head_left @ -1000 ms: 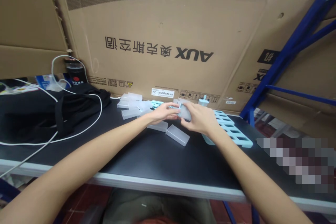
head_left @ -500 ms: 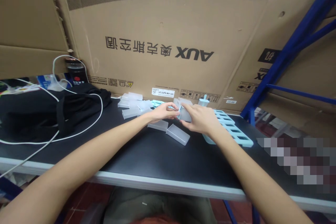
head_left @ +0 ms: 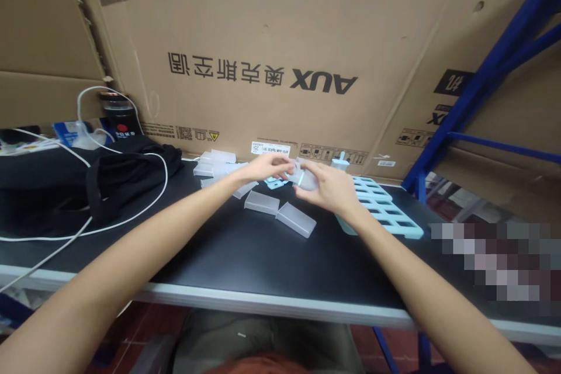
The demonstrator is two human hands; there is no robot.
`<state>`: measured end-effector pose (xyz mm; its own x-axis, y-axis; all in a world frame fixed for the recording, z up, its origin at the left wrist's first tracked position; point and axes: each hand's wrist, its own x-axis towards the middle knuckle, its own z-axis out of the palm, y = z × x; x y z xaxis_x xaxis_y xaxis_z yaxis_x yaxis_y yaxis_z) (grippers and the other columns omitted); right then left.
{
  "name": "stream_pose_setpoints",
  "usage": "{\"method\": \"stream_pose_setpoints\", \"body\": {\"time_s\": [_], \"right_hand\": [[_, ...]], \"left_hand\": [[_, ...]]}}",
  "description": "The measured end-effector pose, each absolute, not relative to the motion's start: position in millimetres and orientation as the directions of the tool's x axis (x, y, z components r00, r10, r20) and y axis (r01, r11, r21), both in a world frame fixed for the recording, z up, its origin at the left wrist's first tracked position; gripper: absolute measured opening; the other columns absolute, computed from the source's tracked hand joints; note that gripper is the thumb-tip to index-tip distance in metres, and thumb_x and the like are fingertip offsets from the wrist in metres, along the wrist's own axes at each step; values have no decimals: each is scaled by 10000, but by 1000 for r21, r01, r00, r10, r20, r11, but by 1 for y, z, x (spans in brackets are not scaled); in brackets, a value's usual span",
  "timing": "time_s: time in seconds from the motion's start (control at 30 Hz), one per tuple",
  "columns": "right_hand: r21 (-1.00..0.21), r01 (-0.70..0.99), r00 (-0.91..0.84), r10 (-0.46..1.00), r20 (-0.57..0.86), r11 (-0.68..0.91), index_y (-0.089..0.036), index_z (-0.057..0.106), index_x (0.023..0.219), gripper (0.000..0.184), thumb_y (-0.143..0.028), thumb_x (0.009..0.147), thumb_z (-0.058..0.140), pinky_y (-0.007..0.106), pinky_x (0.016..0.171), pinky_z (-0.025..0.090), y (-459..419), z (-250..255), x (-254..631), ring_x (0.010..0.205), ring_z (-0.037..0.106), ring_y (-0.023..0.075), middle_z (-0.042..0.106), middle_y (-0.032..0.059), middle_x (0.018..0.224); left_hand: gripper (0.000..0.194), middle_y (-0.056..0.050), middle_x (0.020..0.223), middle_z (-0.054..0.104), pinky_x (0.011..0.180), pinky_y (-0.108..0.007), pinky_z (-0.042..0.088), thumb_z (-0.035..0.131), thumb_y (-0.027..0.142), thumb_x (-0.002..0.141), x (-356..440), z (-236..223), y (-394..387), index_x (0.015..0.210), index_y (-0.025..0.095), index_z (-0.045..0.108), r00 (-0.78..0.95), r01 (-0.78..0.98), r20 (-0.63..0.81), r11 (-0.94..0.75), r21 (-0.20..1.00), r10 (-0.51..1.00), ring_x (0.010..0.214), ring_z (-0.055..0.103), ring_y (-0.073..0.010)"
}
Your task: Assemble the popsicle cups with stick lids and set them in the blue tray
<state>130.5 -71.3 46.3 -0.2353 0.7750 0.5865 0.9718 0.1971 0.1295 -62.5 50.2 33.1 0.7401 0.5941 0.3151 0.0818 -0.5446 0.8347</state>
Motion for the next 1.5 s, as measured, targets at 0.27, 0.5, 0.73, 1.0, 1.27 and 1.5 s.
{"method": "stream_pose_setpoints", "body": {"time_s": [0.27, 0.5, 0.73, 1.0, 1.27, 1.5], "right_hand": [[35, 992, -119, 795, 594, 122, -291, 603, 1128, 492, -592, 739, 580, 284, 563, 341, -66, 43, 151, 719, 627, 225, 708, 35, 860], [27, 992, -116, 848, 518, 119, -281, 567, 1155, 514, -625, 774, 548, 292, 572, 342, -61, 35, 157, 704, 629, 241, 688, 34, 804], [-13, 973, -196, 847, 495, 232, -203, 527, 1178, 559, -650, 849, 462, 330, 673, 417, -62, 34, 160, 808, 615, 256, 652, 93, 891], [-81, 961, -209, 889, 407, 263, -183, 506, 1185, 580, -646, 835, 501, 319, 658, 432, -60, 33, 157, 802, 614, 238, 639, 119, 983], [-62, 963, -219, 894, 392, 263, -193, 525, 1173, 574, -659, 840, 486, 316, 675, 427, -57, 29, 159, 811, 619, 237, 644, 101, 956], [-56, 955, -247, 889, 385, 290, -198, 541, 1163, 549, -644, 844, 509, 327, 711, 435, -61, 30, 154, 864, 619, 245, 650, 101, 985]], "left_hand": [[343, -93, 1093, 699, 854, -367, 457, 664, 439, 795, -79, 28, 86, 1083, 255, 699, 648, 749, 77, -652, 113, 758, 995, 631, -280], [329, -170, 1083, 675, 908, -441, 463, 712, 418, 756, -36, 16, 83, 988, 185, 738, 509, 832, 146, -528, 171, 848, 1041, 626, -351], [228, -157, 1035, 690, 886, -412, 489, 697, 322, 778, -29, 24, 95, 954, 185, 748, 415, 857, 219, -460, 233, 883, 1013, 634, -311], [277, -128, 1013, 714, 892, -362, 474, 653, 426, 816, -78, 27, 112, 964, 219, 760, 401, 850, 242, -457, 263, 884, 1005, 640, -267], [260, -77, 1061, 729, 880, -294, 474, 627, 337, 805, -51, 23, 122, 1016, 243, 748, 526, 793, 200, -562, 235, 827, 1009, 646, -224], [197, -124, 980, 726, 880, -351, 482, 704, 257, 718, -25, 15, 123, 898, 212, 770, 527, 816, 194, -557, 159, 827, 1011, 640, -282]]}}
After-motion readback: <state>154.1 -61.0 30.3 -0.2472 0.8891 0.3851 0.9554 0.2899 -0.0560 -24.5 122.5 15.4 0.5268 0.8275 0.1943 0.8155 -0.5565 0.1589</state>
